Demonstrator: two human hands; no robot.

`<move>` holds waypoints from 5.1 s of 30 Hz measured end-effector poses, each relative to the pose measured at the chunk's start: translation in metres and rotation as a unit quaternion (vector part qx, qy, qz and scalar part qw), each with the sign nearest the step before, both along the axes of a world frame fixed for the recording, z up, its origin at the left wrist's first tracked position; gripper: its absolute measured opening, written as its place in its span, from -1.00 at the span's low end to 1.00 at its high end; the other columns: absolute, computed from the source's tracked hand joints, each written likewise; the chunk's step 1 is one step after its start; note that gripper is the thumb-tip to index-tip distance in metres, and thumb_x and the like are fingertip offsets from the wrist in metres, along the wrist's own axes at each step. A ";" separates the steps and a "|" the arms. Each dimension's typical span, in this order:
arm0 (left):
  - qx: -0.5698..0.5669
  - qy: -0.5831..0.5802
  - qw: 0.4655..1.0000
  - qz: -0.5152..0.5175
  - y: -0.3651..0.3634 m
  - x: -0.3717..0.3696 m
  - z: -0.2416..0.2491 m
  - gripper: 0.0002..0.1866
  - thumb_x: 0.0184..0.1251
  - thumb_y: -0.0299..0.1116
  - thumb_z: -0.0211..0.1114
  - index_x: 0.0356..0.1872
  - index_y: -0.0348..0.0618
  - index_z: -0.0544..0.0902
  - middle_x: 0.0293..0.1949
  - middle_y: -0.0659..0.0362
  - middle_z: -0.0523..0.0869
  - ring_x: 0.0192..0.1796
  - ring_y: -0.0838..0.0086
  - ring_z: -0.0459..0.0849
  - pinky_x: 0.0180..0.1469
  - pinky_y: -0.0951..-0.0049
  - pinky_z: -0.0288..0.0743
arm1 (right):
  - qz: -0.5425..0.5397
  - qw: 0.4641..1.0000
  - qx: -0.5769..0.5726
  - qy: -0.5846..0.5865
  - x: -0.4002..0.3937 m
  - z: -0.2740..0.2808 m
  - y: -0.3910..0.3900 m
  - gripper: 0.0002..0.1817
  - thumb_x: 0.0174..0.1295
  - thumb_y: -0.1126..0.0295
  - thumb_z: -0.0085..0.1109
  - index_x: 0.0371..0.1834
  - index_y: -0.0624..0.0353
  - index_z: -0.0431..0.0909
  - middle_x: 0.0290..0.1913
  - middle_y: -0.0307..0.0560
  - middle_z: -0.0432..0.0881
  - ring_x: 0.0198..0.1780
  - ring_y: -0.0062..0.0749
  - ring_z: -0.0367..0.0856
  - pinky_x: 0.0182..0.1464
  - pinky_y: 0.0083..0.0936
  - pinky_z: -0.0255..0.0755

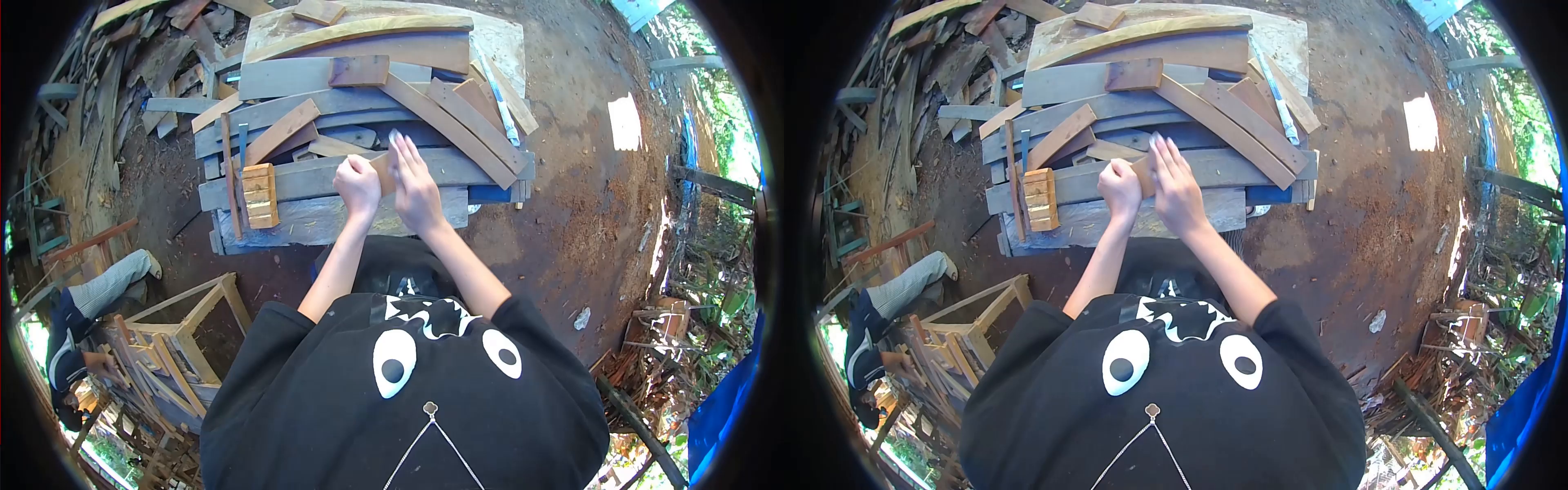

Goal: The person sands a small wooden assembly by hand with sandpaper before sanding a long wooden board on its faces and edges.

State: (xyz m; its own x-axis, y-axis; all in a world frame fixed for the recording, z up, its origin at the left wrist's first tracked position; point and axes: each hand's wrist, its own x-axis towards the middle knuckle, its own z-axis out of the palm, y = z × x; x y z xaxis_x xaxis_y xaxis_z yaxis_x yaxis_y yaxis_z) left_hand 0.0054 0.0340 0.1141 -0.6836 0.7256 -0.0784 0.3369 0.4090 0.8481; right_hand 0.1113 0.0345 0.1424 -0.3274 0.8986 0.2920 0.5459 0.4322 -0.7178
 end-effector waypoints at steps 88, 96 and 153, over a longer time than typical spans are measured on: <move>0.228 -0.257 0.939 -0.022 0.022 0.018 0.061 -0.25 0.40 0.05 -0.41 -0.63 -0.38 0.56 -0.66 0.11 0.60 -0.56 0.47 0.57 -0.45 0.43 0.39 | -0.036 0.983 0.173 0.046 0.016 0.070 0.018 -0.51 -0.02 0.57 -0.02 0.09 0.36 0.38 0.18 0.10 0.38 0.26 -0.02 0.27 0.25 -0.18 0.11; 0.245 -0.257 0.934 -0.025 0.025 0.021 0.068 -0.29 0.41 0.01 -0.37 -0.66 -0.38 0.53 -0.67 0.14 0.59 -0.58 0.49 0.55 -0.48 0.45 0.38 | -0.045 0.978 0.189 0.072 0.012 0.081 0.013 -0.52 -0.03 0.56 -0.02 0.07 0.37 0.40 0.19 0.08 0.37 0.28 -0.03 0.25 0.25 -0.15 0.10; 0.258 -0.310 0.906 -0.128 0.030 0.004 0.087 -0.32 0.39 0.07 -0.35 -0.41 -0.42 0.52 -0.43 0.03 0.63 -0.41 0.45 0.63 -0.40 0.52 0.52 | -0.036 0.971 0.235 0.033 0.011 0.100 0.021 -0.56 0.06 0.59 -0.13 0.07 0.46 0.40 0.13 0.17 0.43 0.24 0.03 0.30 0.23 -0.16 0.15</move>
State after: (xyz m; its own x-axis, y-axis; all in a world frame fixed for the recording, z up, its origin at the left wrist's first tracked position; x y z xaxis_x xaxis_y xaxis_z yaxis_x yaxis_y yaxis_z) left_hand 0.0093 0.0635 0.2014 -0.4278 0.9039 0.0045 -0.2427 -0.1196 0.9627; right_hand 0.1221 0.0556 0.2426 -0.2347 0.6804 0.6942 0.5465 0.6830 -0.4847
